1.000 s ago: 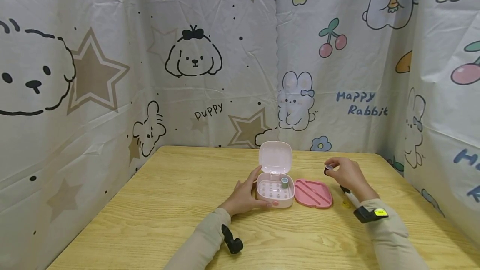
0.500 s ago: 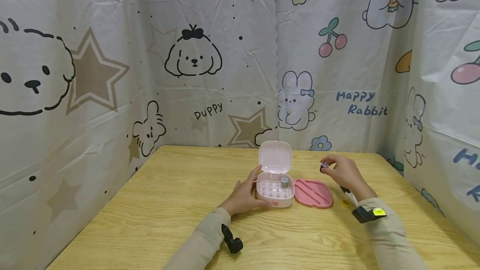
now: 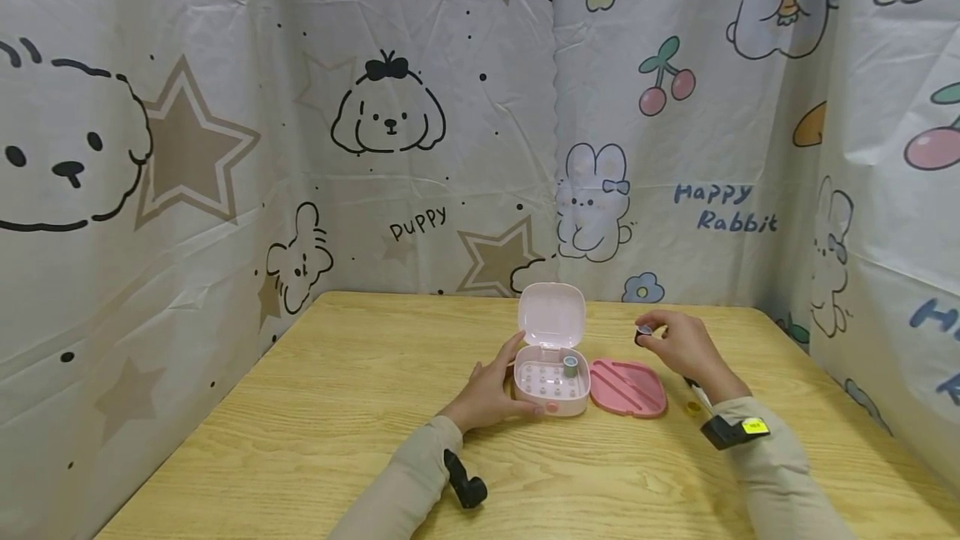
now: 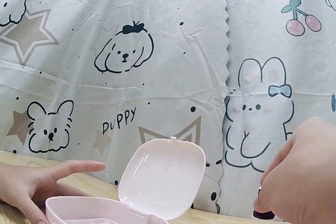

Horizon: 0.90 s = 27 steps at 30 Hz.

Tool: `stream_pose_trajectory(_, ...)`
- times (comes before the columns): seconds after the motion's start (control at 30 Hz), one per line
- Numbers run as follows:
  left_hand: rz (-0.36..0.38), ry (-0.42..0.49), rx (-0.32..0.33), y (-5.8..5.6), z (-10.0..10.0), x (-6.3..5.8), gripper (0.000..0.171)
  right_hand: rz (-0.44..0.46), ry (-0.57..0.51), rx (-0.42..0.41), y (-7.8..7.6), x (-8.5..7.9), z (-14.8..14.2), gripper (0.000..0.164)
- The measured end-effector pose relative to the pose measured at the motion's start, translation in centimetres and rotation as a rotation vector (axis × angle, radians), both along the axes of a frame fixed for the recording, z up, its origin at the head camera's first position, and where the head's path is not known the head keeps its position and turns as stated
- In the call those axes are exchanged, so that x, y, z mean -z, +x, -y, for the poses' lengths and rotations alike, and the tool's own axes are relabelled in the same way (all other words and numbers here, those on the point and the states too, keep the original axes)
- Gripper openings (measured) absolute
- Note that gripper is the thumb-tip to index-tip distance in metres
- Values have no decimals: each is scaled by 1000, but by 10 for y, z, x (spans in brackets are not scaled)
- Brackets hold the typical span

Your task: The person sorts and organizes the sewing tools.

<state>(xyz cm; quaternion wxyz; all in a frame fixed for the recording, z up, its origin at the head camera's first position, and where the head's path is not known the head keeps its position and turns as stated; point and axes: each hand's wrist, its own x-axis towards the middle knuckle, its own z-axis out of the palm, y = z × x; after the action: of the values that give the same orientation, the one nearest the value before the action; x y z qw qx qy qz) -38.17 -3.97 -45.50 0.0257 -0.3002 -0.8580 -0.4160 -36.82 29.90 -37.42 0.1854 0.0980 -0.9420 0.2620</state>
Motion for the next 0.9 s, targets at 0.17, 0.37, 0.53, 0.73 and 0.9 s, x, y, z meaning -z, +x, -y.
stream_pose_trajectory(0.17,-7,-1,-1,-1,0,1,123,-12,1,-9,-1,1,3,23)
stream_pose_trajectory(0.37,-6,1,3,-2,0,3,124,-26,0,-30,-3,2,8,22)
stream_pose_trajectory(0.53,-2,-7,-4,-3,0,3,124,-29,-3,-39,-5,5,14,23)
stream_pose_trajectory(0.73,-2,-12,-7,-2,-1,2,124,-37,-15,-42,-6,6,24,24)
stream_pose_trajectory(0.9,-2,-8,-9,-1,-1,2,124,-46,-22,-68,-6,8,38,24)
